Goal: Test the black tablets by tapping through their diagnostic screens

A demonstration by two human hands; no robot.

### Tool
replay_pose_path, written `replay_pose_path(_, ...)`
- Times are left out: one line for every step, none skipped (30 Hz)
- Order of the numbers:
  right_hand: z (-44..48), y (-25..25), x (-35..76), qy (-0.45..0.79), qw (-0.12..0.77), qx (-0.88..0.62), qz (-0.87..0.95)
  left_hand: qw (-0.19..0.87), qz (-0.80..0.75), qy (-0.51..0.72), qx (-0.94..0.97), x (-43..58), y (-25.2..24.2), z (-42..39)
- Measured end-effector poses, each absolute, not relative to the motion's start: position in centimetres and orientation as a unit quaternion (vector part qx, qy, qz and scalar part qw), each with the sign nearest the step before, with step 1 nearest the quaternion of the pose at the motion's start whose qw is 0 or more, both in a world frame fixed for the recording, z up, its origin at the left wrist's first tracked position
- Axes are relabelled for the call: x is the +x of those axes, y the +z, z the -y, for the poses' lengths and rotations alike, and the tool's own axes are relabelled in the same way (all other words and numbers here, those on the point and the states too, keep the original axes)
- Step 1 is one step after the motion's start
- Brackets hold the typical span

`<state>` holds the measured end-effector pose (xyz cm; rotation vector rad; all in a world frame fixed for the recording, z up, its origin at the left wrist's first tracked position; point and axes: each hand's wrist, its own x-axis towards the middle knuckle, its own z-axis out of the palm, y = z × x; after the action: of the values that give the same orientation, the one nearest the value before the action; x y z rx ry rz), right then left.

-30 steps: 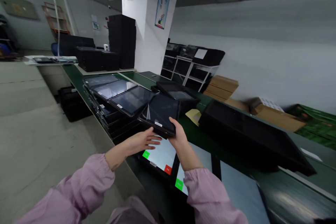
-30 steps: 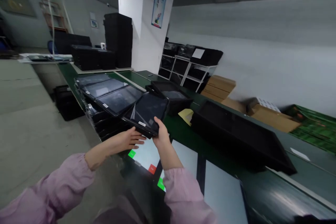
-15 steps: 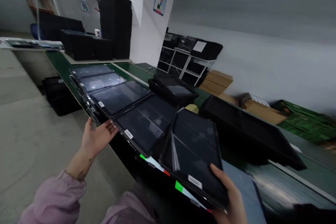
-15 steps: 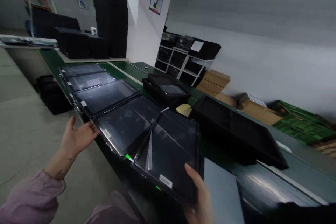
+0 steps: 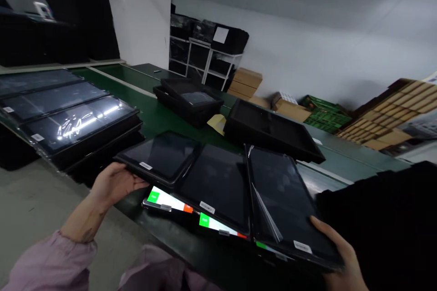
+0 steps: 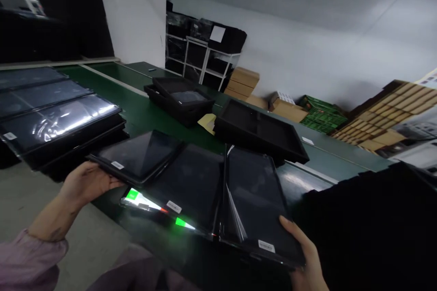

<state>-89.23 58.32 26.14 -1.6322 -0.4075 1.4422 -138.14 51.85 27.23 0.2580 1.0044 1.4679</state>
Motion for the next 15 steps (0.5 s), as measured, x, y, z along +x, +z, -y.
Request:
replay_pose_path(-58.8,25.5,-88.7,0.585,0.441,-0.656,0.179,0.633,-0.458,0.611,0.124,-137.9,26.7,-52.0)
replay_pose_path(-59.2,24.9,-88.2,0.585,0.436,-0.654,0.201,0.638,-0.487,0.580,0.138,-137.8,26.3,-51.9)
replay_pose_path(-59.5,24.3,-87.7,0.580,0.432,-0.652,0.229,0.639,-0.522,0.541,0.159,-137.9,26.0,-51.6)
replay_pose_path(-59.7,23.9,-87.3,0.566,0.429,-0.652,0.266,0.634,-0.565,0.494,0.187,-138.3,25.9,-51.0)
replay_pose_path(-59.9,23.6,-86.9,0.543,0.424,-0.655,0.310,0.622,-0.612,0.437,0.220,-138.8,26.0,-50.2)
replay_pose_path(-60.0,23.4,-86.4,0.506,0.419,-0.663,0.359,0.599,-0.663,0.374,0.250,-139.5,26.4,-49.4)
replay_pose_path(-60.1,23.2,-85.9,0.449,0.416,-0.676,0.410,0.566,-0.712,0.316,0.270,-140.1,27.1,-48.6)
replay_pose_path(-60.3,23.1,-85.3,0.381,0.408,-0.688,0.464,0.525,-0.756,0.277,0.275,-140.7,28.0,-48.0)
replay_pose_path(-60.6,23.0,-84.8,0.310,0.395,-0.695,0.515,0.474,-0.795,0.261,0.274,-141.0,29.1,-47.7)
replay_pose_path(-61.2,22.8,-84.4,0.244,0.380,-0.694,0.560,0.415,-0.824,0.263,0.281,-140.9,30.3,-47.9)
replay_pose_path(-61.9,22.5,-84.2,0.194,0.363,-0.690,0.596,0.357,-0.838,0.278,0.305,-140.4,31.3,-48.6)
replay_pose_path(-62.9,22.0,-84.2,0.165,0.347,-0.681,0.623,0.302,-0.837,0.298,0.346,-139.5,32.0,-49.8)
replay_pose_path(-64.1,21.5,-84.4,0.153,0.334,-0.675,0.640,0.257,-0.819,0.315,0.405,-138.1,32.4,-51.4)
replay_pose_path(-65.5,20.9,-84.7,0.152,0.322,-0.675,0.646,0.239,-0.781,0.324,0.477,-136.5,32.3,-53.4)
replay_pose_path(-67.0,20.4,-85.2,0.158,0.310,-0.675,0.651,0.230,-0.743,0.338,0.530,-134.7,31.9,-55.7)
